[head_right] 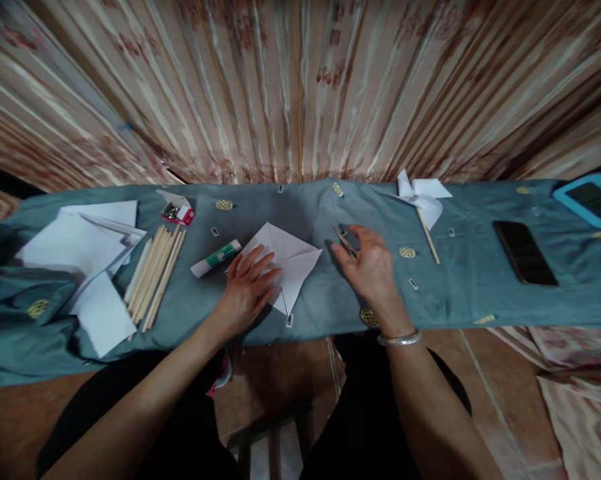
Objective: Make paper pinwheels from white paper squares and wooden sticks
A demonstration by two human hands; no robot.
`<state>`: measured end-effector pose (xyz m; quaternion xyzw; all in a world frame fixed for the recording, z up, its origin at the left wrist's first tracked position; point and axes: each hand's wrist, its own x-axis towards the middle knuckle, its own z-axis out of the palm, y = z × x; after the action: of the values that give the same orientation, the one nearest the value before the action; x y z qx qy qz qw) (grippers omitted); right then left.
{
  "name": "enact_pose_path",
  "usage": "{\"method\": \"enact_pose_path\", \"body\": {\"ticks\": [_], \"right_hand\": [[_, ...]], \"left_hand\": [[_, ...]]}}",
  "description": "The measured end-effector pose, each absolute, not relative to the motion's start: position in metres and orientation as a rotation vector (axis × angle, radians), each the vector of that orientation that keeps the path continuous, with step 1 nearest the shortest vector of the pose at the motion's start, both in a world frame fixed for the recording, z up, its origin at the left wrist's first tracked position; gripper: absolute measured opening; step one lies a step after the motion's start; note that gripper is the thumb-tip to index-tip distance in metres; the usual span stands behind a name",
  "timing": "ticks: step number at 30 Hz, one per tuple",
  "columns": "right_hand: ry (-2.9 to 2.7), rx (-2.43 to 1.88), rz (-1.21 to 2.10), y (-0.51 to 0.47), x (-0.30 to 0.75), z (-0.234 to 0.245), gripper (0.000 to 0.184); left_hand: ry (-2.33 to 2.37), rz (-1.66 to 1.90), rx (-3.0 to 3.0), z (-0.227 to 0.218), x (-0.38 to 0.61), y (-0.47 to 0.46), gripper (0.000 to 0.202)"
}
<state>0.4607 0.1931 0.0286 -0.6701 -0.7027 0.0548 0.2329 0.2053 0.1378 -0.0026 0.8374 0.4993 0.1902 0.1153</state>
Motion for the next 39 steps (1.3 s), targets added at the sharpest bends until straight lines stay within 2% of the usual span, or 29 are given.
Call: {"method": "enact_pose_path", "body": {"ticks": [3,6,11,27,39], "right_hand": [[-2.044,-1.589,0.223,0.192,0.427,0.013,0.057],[-2.117,-1.550,0.273,0.194,0.403,0.000,0.063],[-2.110,-1.600,0.338,0.198,0.391,-0.012,0.060],[-2.041,-1.607,0.417,0.204,0.409,-0.020,0.060],[-2.006,-1.575,0.341,0.210,0.427,-0.021,0.050]], "left_hand": [[1.418,0.526,2.441,-0.005,0.209,0.138,0.036],[1.401,0.486,2.431,-0.010,0.209,0.139,0.040],[1.388,0.463,2.430,-0.016,0.205,0.139,0.046],[1.363,0.421,2.472,-0.019,0.193,0.133,0.044],[1.387,0.433,2.483,-0.018,0.188,0.128,0.044]]}}
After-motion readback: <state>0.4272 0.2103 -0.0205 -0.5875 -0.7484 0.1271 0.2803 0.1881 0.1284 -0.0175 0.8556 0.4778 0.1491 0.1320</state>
